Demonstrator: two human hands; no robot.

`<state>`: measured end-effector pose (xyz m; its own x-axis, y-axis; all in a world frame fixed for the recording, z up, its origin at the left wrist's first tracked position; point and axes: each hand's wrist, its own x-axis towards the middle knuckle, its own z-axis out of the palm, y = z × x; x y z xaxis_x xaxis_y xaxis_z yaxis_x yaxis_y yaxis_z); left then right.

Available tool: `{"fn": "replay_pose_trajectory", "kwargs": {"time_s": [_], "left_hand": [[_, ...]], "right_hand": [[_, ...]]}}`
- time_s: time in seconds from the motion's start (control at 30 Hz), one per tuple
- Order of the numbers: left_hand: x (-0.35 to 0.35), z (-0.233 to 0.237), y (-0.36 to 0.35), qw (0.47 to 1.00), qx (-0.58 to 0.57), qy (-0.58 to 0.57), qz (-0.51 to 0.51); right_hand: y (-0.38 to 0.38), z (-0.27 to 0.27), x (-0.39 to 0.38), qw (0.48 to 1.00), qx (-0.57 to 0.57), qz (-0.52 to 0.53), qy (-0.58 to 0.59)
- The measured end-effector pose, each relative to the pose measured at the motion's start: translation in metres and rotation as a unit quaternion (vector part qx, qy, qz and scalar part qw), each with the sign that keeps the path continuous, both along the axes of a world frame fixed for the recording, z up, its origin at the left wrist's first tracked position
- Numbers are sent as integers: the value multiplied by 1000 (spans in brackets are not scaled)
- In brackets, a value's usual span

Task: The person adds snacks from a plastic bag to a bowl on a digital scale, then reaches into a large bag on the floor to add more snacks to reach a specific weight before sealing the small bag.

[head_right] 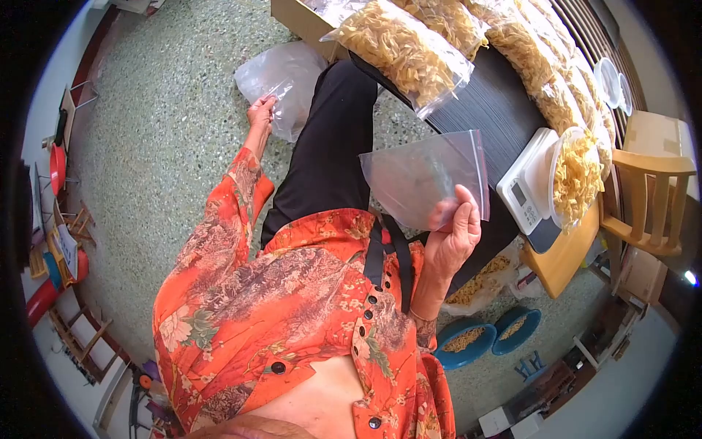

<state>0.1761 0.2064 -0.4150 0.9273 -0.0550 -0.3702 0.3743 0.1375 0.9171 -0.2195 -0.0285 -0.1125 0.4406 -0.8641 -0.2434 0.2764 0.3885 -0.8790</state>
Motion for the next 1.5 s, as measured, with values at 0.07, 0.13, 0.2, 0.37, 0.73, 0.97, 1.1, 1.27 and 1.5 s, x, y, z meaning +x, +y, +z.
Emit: {"fn": "replay_pose_trajectory", "kwargs": {"time_s": [0.07,0.13,0.2,0.37,0.73,0.97,1.1,1.27,1.5], "left_hand": [[7,-7,8,997,5,77,-15],[5,-14,7,994,-22,103,42],[8,-33,13,983,-73,142,91],[3,-48,24,986,-23,164,-9],[14,-57,42,985,34,118,123],[-45,181,-40,975,-71,-169,-123],[-128,288,-74,894,-184,-265,-311],[-190,349,-118,717,19,-551,-427],[-227,349,-156,591,155,-694,-380]], "right_hand": [[0,0,1,1000,4,18,-8],[3,5,1,1000,0,22,-3],[4,6,0,1000,-3,27,4],[5,9,-1,1000,5,23,18],[9,7,2,999,-14,34,24],[3,-3,4,988,-115,49,85],[3,1,4,989,-104,81,67],[4,-8,2,990,-112,76,49],[-1,-17,-7,985,-162,51,16]]}}
